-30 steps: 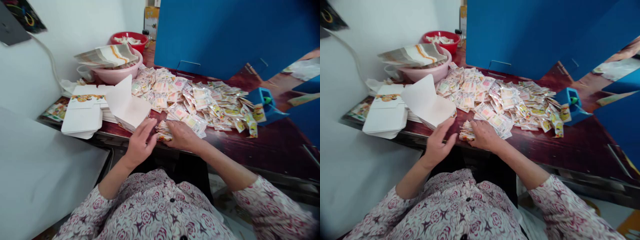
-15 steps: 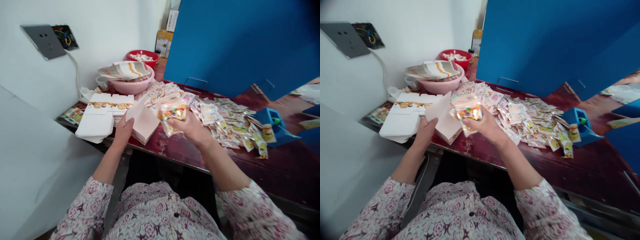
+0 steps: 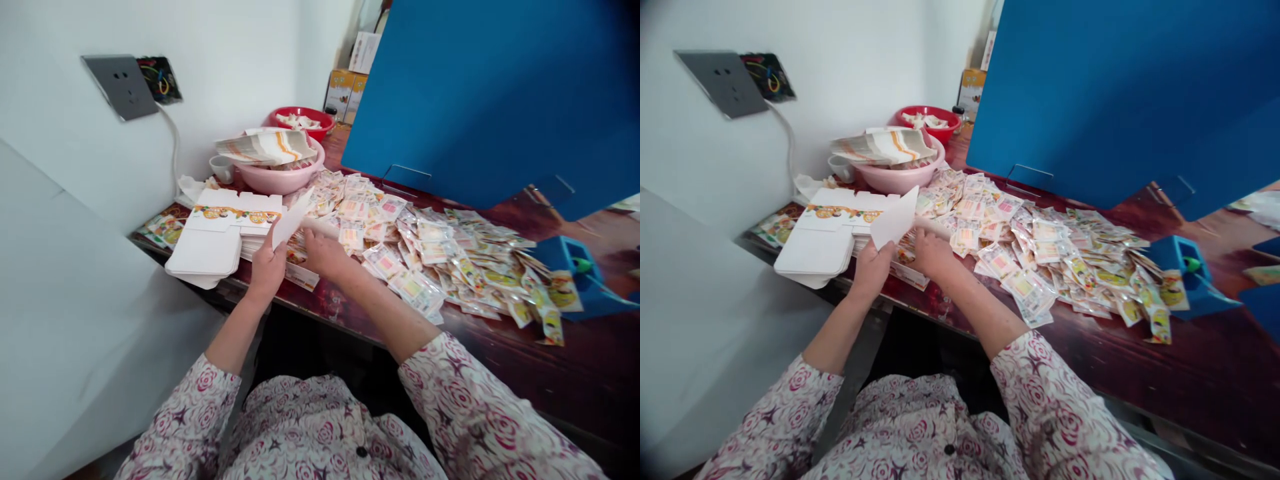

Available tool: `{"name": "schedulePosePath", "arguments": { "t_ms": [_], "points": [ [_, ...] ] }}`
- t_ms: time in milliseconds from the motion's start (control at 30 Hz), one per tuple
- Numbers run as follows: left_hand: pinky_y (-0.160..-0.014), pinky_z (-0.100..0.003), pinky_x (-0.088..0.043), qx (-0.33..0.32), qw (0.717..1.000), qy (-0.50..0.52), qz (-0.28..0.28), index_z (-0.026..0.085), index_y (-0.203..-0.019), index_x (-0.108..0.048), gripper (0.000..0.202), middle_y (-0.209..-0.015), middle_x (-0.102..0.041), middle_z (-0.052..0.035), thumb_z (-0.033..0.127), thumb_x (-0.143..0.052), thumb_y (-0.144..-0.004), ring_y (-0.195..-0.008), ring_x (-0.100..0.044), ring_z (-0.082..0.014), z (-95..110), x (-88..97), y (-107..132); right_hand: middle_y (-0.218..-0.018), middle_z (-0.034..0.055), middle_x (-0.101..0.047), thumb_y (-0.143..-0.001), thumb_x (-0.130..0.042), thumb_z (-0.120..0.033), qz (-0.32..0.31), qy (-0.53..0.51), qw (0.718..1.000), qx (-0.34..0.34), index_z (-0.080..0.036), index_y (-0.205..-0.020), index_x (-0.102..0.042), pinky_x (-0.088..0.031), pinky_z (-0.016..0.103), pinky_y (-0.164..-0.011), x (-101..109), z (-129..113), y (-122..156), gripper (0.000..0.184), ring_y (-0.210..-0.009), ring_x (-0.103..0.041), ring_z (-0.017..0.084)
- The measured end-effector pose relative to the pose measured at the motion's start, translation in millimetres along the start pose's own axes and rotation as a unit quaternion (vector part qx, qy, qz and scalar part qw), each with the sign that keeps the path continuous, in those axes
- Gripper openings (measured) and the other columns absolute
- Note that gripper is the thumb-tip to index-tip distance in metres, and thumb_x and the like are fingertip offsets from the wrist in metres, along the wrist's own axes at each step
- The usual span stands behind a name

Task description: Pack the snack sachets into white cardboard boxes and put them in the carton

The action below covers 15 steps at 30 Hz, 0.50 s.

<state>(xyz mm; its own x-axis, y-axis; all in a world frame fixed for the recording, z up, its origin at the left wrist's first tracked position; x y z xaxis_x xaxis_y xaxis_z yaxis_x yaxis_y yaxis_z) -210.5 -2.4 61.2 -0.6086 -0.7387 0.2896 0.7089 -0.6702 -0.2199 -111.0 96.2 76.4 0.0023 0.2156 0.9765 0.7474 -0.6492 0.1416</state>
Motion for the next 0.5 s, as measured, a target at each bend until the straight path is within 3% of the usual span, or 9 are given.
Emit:
{"name": "schedulePosePath", "arguments": {
  "t_ms": [67,167,300,333,400,500],
  "points": [
    [-0.104,-0.043,-0.050,0.003,1.000,0.000,0.009,0.017,-0.133,-0.063,0.045,-0.120,-0.075,-0.0108,0.025,-0.055,-0.090,-0.115,-0.067,-0.0295,-2,1.1,-1,-0.127,0.0249,-0.066,-0.083,-0.071,-0.050,-0.015,-0.016,0.999,0.039,-0.007,-0.139,-0.050,-0.053,0.044,-0.091,3,-5,2,0.074,-0.113,-0.066,0.036],
    [-0.106,-0.044,-0.049,0.006,1.000,0.005,0.010,0.016,-0.133,-0.063,0.046,-0.117,-0.076,-0.0109,0.026,-0.055,-0.089,-0.116,-0.067,-0.0302,-5,-0.9,-4,-0.123,0.0208,-0.070,-0.093,-0.060,-0.051,0.003,-0.017,0.993,0.113,-0.010,-0.124,-0.065,-0.051,0.043,-0.096,7,-14,4,0.051,-0.115,-0.066,0.035],
    [-0.109,-0.046,-0.047,0.007,1.000,0.008,0.003,0.020,-0.140,-0.058,0.049,-0.123,-0.073,-0.0095,0.025,-0.053,-0.092,-0.119,-0.065,-0.0292,-6,-6.3,-7,-0.100,0.0172,-0.077,-0.100,-0.049,-0.049,-0.024,-0.016,0.992,0.121,-0.014,-0.098,-0.077,-0.053,0.040,-0.090,-12,-12,-4,0.045,-0.101,-0.072,0.031],
    [-0.111,-0.045,-0.045,0.003,1.000,0.012,0.003,0.021,-0.143,-0.055,0.050,-0.127,-0.071,-0.0092,0.026,-0.052,-0.093,-0.123,-0.064,-0.0284,-4,-6.2,-6,-0.102,0.0152,-0.077,-0.100,-0.050,-0.046,0.000,-0.041,0.989,0.139,-0.016,-0.098,-0.077,-0.053,0.039,-0.092,-12,-13,-3,0.040,-0.102,-0.071,0.029],
    [-0.116,-0.041,-0.041,-0.013,1.000,0.027,0.001,0.022,-0.147,-0.049,0.052,-0.139,-0.065,-0.0088,0.030,-0.051,-0.095,-0.132,-0.057,-0.0256,4,-2.6,-2,-0.117,0.0110,-0.075,-0.099,-0.054,-0.034,0.122,-0.119,0.968,0.186,-0.019,-0.108,-0.075,-0.050,0.039,-0.102,2,-12,10,0.028,-0.115,-0.067,0.025],
    [-0.120,-0.034,-0.035,-0.046,0.998,0.035,0.020,0.022,-0.150,-0.044,0.055,-0.152,-0.053,-0.0084,0.037,-0.050,-0.098,-0.142,-0.047,-0.0216,14,16.2,24,-0.131,0.0094,-0.069,-0.100,-0.049,-0.022,0.339,-0.237,0.892,0.181,-0.020,-0.125,-0.067,-0.044,0.042,-0.112,20,22,60,0.032,-0.126,-0.061,0.020]
  ]
}}
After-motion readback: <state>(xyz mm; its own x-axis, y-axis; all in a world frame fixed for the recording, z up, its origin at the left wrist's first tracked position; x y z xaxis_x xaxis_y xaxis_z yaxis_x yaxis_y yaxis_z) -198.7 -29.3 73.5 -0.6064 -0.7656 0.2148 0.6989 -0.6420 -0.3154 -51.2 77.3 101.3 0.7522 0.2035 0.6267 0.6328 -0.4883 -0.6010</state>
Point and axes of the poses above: each hand's wrist, its own y-axis away from the middle knuckle, its own x-axis out of the back of the hand, z = x × y, the point moved 9 cm from there along -y, towards the middle knuckle
